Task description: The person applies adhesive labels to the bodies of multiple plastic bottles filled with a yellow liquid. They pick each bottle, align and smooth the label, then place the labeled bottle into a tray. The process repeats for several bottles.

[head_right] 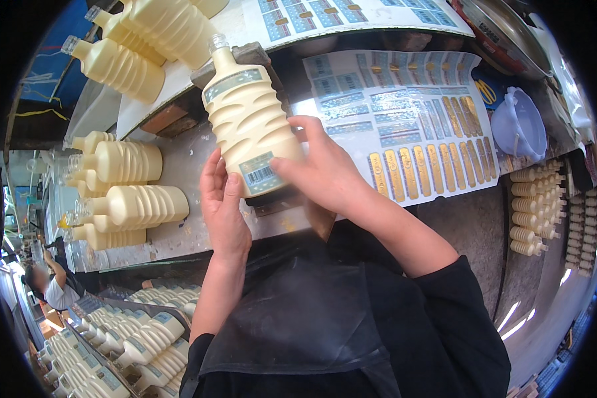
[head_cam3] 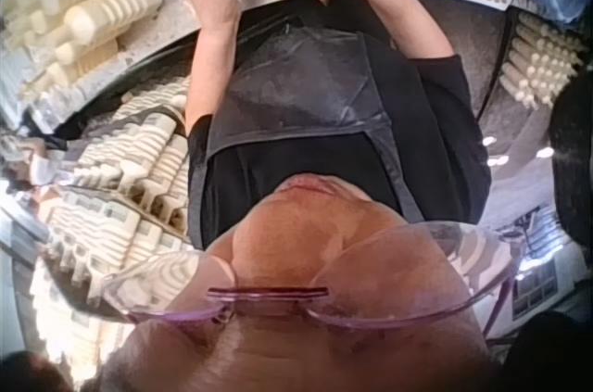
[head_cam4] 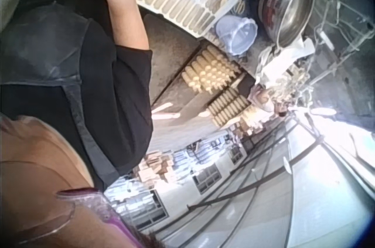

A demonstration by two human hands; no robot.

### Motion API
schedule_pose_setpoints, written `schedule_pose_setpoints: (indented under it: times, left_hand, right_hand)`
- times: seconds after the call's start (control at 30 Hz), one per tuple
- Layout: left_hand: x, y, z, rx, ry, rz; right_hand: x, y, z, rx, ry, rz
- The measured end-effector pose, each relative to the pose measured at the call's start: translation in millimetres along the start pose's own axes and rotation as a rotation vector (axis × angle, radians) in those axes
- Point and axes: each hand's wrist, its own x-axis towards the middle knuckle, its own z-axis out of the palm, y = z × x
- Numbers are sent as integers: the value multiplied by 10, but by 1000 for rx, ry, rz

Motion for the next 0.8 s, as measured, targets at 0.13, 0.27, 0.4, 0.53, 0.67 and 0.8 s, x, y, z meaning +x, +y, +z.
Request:
schedule_pose_setpoints:
  times: [0.13, 0.27, 0.4, 0.53, 0.67, 0.8]
  left_hand:
    - [6, 6, 23, 56, 9, -13]
    - [16, -29, 26, 73, 26, 6]
    - [18, -45, 37, 73, 46, 19]
    - [16, -46, 47, 70, 50, 21]
    - [11, -17, 56, 88, 35, -3]
    - [9, -16, 42, 114, 28, 1]
  right_hand:
    - [6, 10, 17, -27, 12, -13]
    - [26, 85, 18, -24, -12, -66]
    - [26, 68, 18, -16, -18, -62]
    - [21, 58, 26, 11, -24, -57]
    - [21, 94, 44, 8, 6, -67]
    - [32, 12, -35, 135, 20, 16]
